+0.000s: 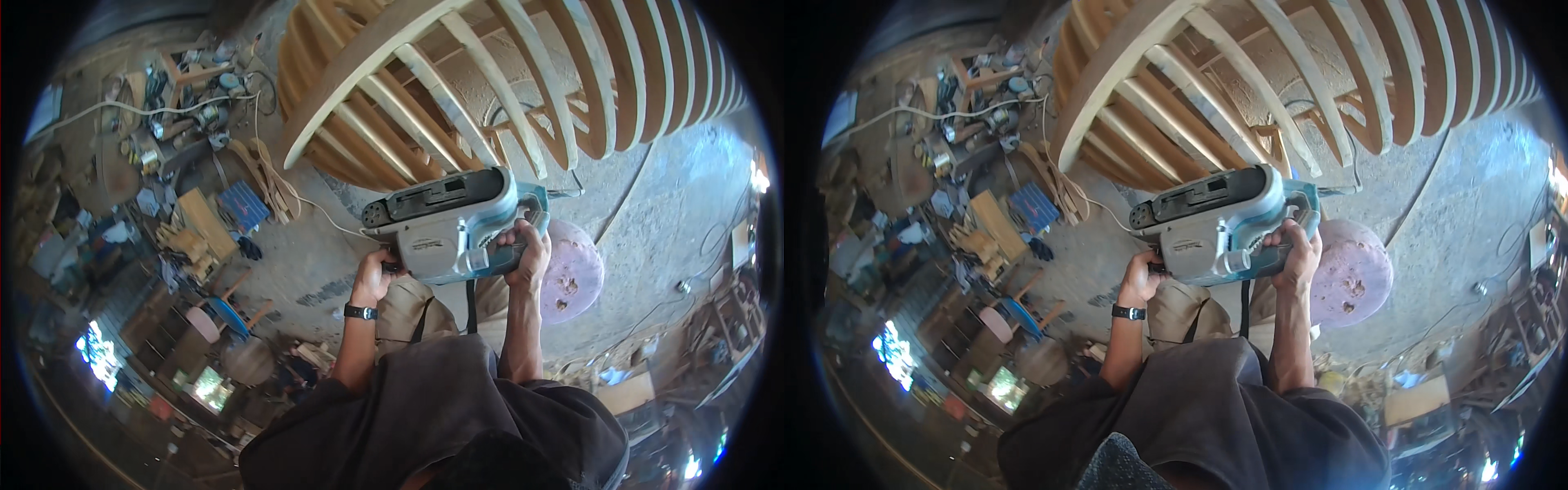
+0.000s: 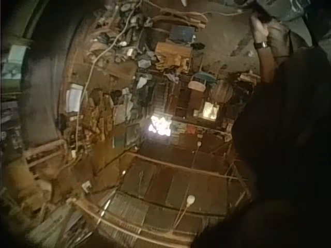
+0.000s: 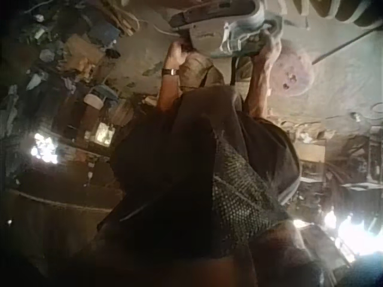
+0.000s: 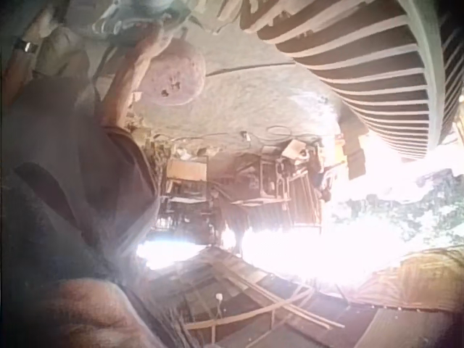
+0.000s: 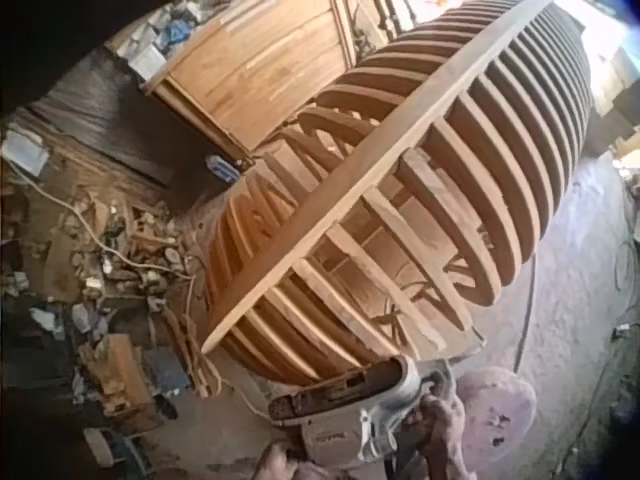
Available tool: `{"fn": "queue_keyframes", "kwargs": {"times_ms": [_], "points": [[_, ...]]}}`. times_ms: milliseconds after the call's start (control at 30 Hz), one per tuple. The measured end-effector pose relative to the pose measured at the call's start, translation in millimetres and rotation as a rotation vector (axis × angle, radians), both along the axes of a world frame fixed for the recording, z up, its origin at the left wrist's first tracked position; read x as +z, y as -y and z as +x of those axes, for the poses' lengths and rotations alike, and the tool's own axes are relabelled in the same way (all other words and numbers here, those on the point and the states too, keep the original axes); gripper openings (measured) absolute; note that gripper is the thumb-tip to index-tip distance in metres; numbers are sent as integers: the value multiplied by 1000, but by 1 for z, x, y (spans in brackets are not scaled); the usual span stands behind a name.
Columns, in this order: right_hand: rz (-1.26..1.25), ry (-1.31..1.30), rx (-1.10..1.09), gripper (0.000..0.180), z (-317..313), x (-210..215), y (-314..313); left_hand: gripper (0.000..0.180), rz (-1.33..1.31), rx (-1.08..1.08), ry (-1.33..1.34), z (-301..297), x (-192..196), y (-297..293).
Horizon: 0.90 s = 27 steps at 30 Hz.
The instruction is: The person uses a belt sander to smooth the surface and edges of curved wooden ribs that form a large rounded furniture frame.
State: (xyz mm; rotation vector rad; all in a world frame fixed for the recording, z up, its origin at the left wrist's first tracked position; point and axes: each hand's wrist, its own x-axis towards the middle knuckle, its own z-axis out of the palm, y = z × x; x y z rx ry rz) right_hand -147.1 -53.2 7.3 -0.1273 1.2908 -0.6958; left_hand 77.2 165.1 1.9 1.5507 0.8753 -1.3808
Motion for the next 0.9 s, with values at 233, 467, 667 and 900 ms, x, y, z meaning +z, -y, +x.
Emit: {"fn": "queue_keyframes", "kwargs": {"times_ms": [233,467,667,900], "points": [[-131,-24,-91,25,73,49,0,31,-49,-253,105,74,24,21],[-124,-137,-118,25,99,67,13,41,33,-512,-54,114,50,57],[-10,-162,-63,18,40,24,-13,20,50,-571,-152,84,-9,9],[6,-264,-34,12,8,-1,-18,11,-41,-498,-47,30,-32,16]]}}
